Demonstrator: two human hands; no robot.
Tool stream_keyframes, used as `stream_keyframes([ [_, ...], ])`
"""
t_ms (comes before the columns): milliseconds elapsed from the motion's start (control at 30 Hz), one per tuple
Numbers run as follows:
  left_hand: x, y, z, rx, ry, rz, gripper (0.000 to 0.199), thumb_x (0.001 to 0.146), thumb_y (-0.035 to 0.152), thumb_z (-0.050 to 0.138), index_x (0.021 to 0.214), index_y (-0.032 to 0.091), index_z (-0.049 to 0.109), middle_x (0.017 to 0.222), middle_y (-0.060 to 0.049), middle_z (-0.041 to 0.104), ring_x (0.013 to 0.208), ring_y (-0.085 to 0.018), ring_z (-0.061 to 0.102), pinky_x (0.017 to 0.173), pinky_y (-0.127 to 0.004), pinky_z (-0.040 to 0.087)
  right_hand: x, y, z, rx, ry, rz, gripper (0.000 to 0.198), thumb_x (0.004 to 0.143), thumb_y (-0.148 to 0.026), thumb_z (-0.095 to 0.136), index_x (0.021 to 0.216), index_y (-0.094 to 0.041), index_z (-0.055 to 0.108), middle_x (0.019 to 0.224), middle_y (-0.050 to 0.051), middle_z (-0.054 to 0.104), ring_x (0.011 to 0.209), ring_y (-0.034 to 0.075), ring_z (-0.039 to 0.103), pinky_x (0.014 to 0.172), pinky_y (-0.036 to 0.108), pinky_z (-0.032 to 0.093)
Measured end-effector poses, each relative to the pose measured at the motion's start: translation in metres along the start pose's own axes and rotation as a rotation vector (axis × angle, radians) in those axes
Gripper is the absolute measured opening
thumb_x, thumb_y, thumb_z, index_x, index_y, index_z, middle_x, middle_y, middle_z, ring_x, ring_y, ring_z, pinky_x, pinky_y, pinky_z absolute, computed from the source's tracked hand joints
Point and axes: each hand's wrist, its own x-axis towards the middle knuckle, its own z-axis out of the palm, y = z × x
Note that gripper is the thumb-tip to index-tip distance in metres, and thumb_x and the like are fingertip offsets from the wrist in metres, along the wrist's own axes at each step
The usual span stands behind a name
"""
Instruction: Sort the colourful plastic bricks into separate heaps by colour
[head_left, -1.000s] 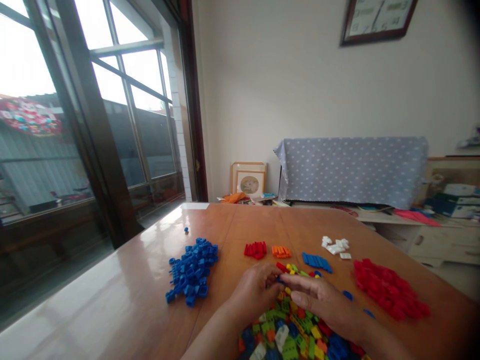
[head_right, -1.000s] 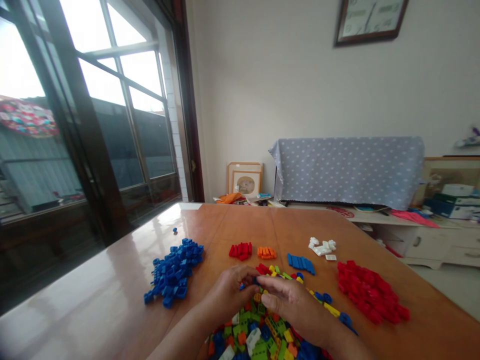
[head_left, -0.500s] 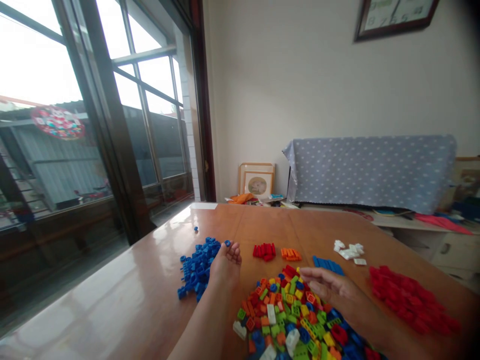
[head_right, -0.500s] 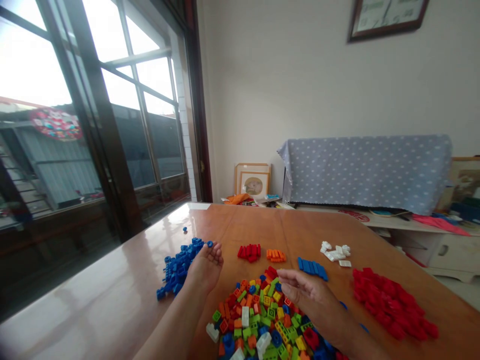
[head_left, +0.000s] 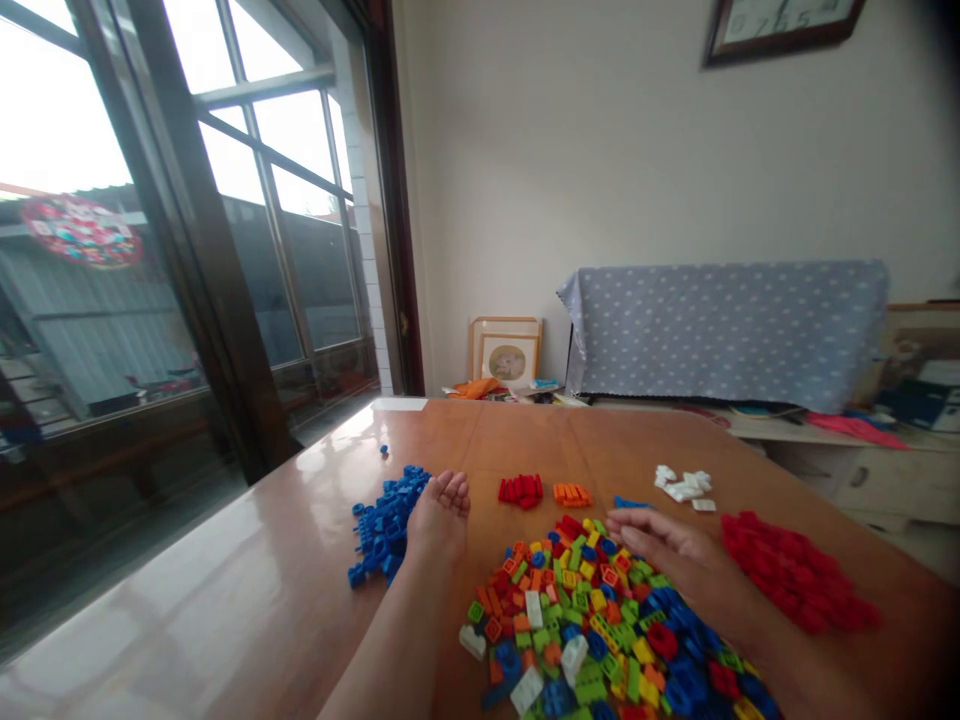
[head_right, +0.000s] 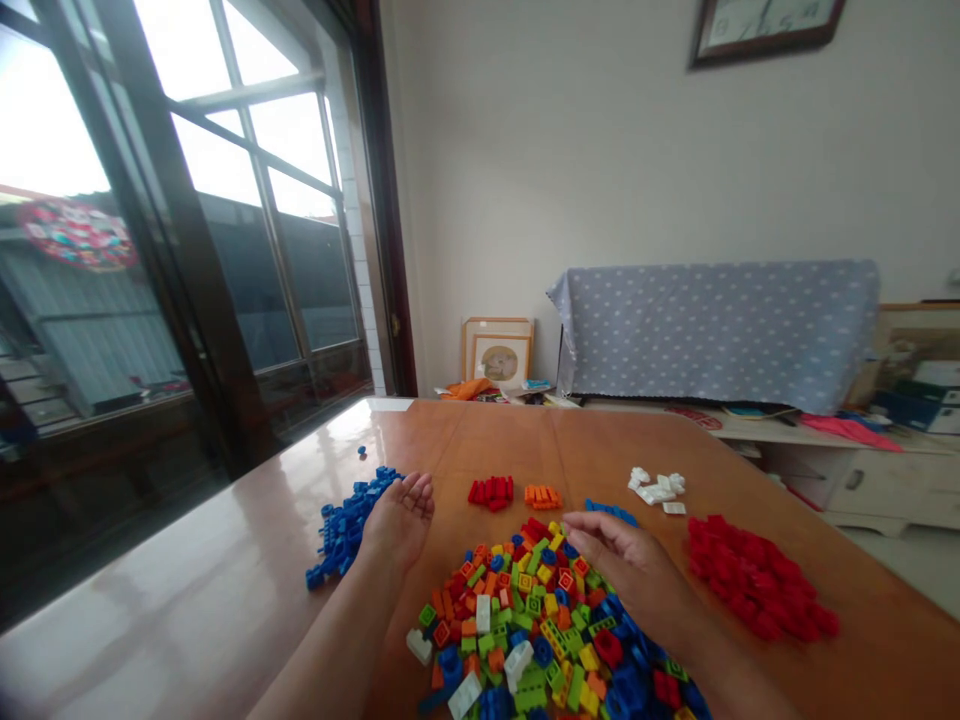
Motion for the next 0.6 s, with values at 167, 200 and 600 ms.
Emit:
stream_keyframes([
  [167,-0.013,-0.015,0.007,0.344,-0.130,-0.001,0.027,0.085,0.034,0.066,0.102,0.013,0.066,0.092,-0.012,0.073,0.075,-0.015,0.067,0.066,-0.024,0.048,0.009,0.015,-0.011,-0.261,0.142,-0.085,0.039,0.091,-0.050,0.057,0.115,-0.023,0.071,0.113,0.006,0.075,0.108,0.027,0.067,0.096,0.039,0.052],
  [200,-0.017,-0.018,0.008,0.444,-0.182,0.010,0.030,0.083,0.037,0.069,0.101,0.013,0.067,0.091,-0.012,0.073,0.074,-0.016,0.067,0.066,-0.024,0.046,0.011,0.017,-0.013,-0.344,0.162,-0.110,0.036,0.091,-0.048,0.056,0.113,-0.023,0.072,0.111,0.006,0.075,0.106,0.027,0.068,0.094,0.039,0.053],
  [600,-0.035,-0.046,0.008,1.106,-0.560,0.408,0.015,0.076,0.020,0.071,0.089,0.022,0.077,0.091,-0.008,0.073,0.093,-0.026,0.063,0.083,-0.031,0.047,0.010,0.033,0.002,-0.893,-0.037,-0.162,0.056,0.098,-0.058,0.042,0.138,-0.024,0.062,0.145,0.011,0.059,0.143,0.036,0.040,0.118,0.058,0.023],
])
